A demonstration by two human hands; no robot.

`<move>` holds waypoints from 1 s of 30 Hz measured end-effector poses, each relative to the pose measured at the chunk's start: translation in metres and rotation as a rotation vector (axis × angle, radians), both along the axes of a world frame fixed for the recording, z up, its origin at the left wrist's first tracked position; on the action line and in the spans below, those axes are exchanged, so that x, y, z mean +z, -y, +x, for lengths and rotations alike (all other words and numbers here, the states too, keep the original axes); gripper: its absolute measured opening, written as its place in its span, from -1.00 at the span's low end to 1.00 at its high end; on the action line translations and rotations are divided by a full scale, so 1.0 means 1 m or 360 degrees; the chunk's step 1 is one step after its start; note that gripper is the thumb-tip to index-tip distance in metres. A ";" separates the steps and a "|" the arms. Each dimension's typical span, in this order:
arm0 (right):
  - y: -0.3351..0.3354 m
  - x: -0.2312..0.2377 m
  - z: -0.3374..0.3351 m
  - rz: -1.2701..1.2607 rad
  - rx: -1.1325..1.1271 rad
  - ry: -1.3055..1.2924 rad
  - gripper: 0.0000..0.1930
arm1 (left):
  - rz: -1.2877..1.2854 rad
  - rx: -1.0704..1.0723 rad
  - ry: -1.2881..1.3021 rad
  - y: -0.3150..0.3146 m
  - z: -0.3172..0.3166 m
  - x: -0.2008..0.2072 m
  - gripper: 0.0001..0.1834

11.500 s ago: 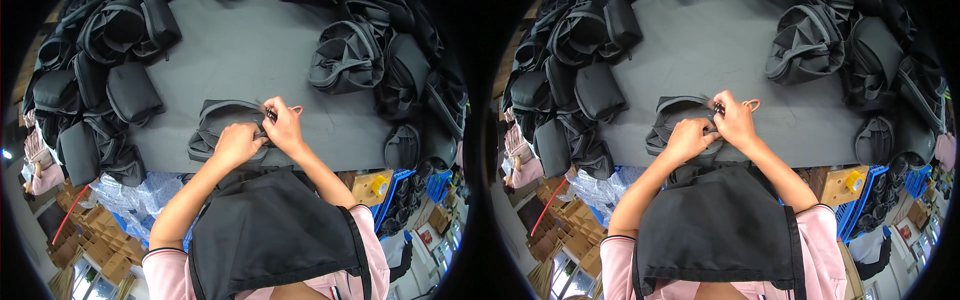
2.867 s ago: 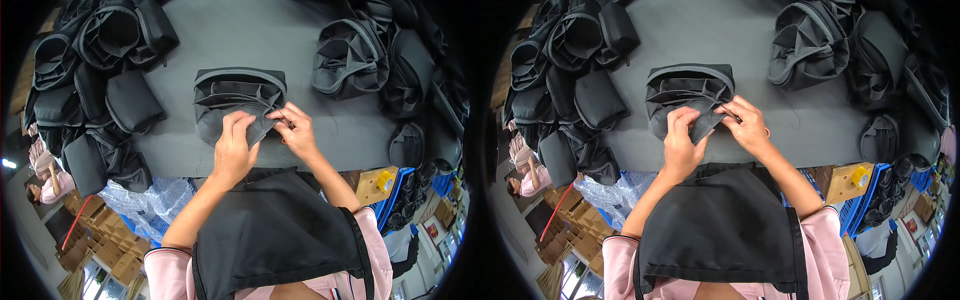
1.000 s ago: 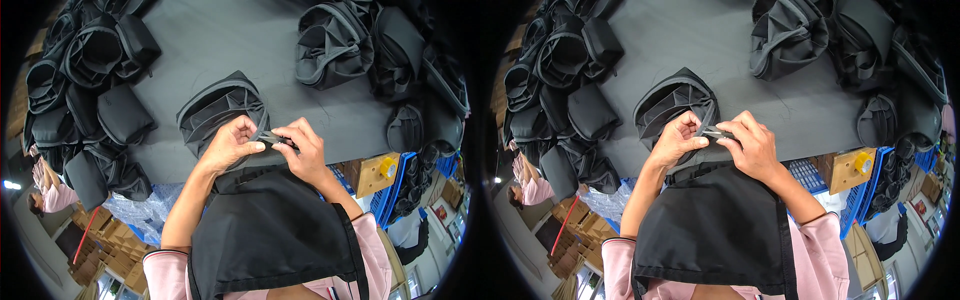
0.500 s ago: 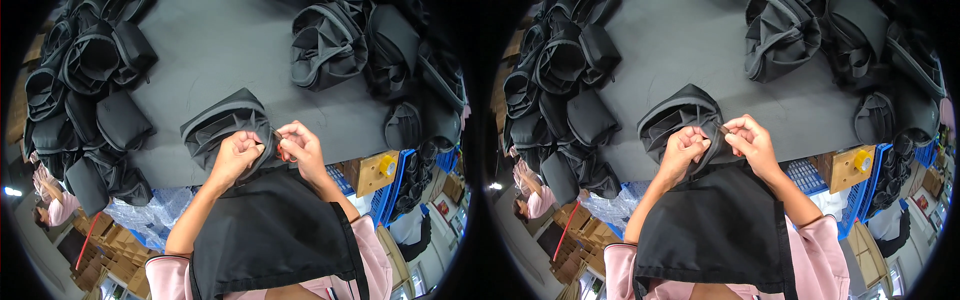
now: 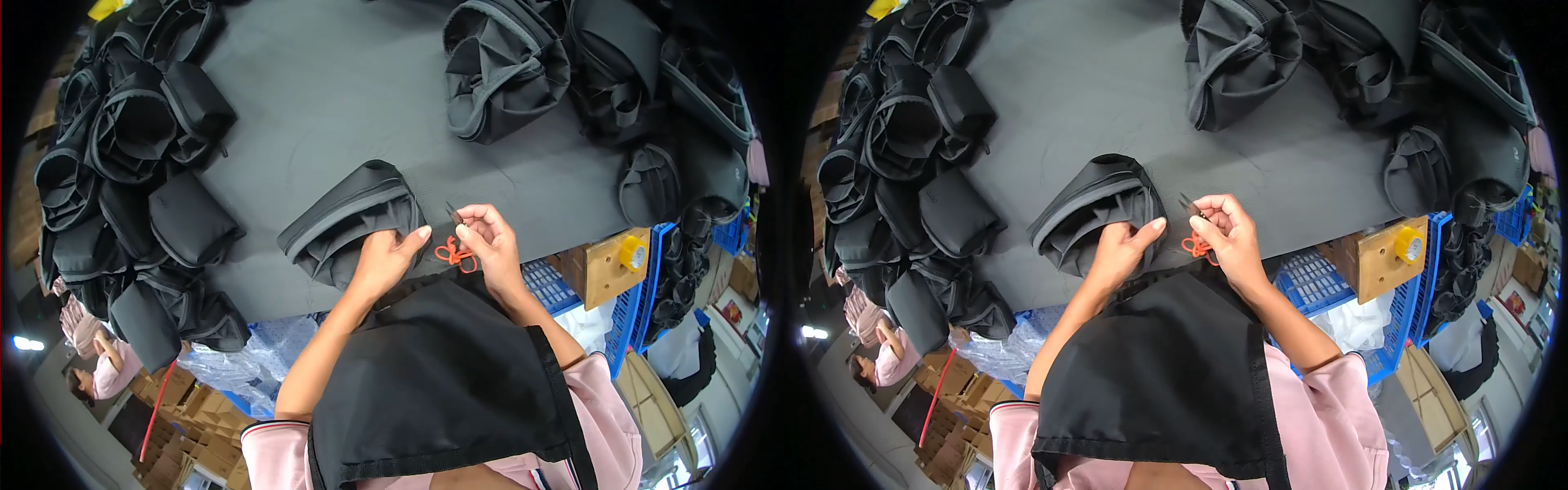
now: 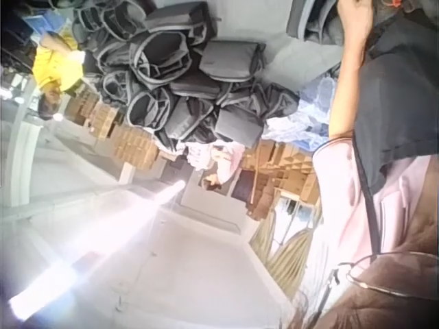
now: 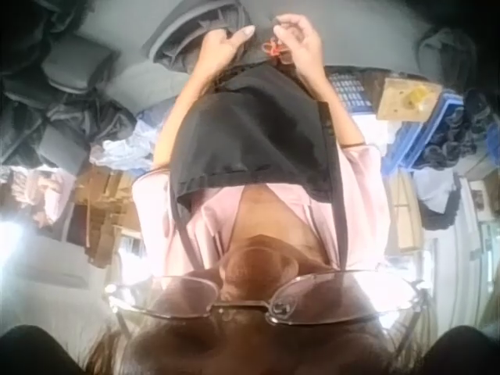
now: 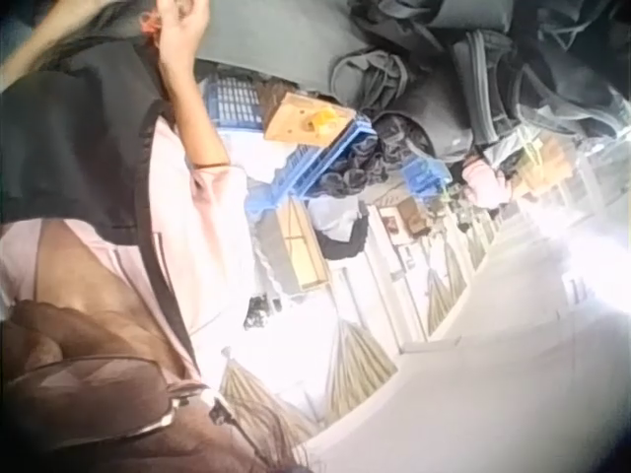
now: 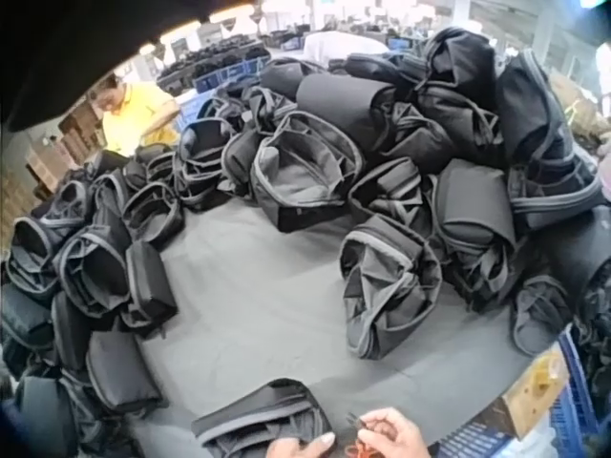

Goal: Cutting loose threads and inspecting black soft-shell carry bags in a factory assembly setting.

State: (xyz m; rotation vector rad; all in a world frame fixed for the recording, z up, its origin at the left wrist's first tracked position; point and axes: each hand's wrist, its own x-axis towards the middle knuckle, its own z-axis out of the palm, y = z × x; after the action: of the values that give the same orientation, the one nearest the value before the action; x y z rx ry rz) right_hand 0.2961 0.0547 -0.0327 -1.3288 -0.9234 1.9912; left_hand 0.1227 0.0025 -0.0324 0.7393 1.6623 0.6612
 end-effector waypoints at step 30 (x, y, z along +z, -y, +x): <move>-0.043 0.027 -0.037 0.1194 0.0658 -0.0047 -0.83 | -0.0038 0.0311 0.0978 0.009 -0.046 0.061 -0.72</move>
State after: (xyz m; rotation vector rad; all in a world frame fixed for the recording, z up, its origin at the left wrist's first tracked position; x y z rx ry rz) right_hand 0.2588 0.0978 -0.0060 -0.7146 -1.8097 1.6377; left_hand 0.0768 -0.0062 0.0281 0.3060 1.1744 0.8992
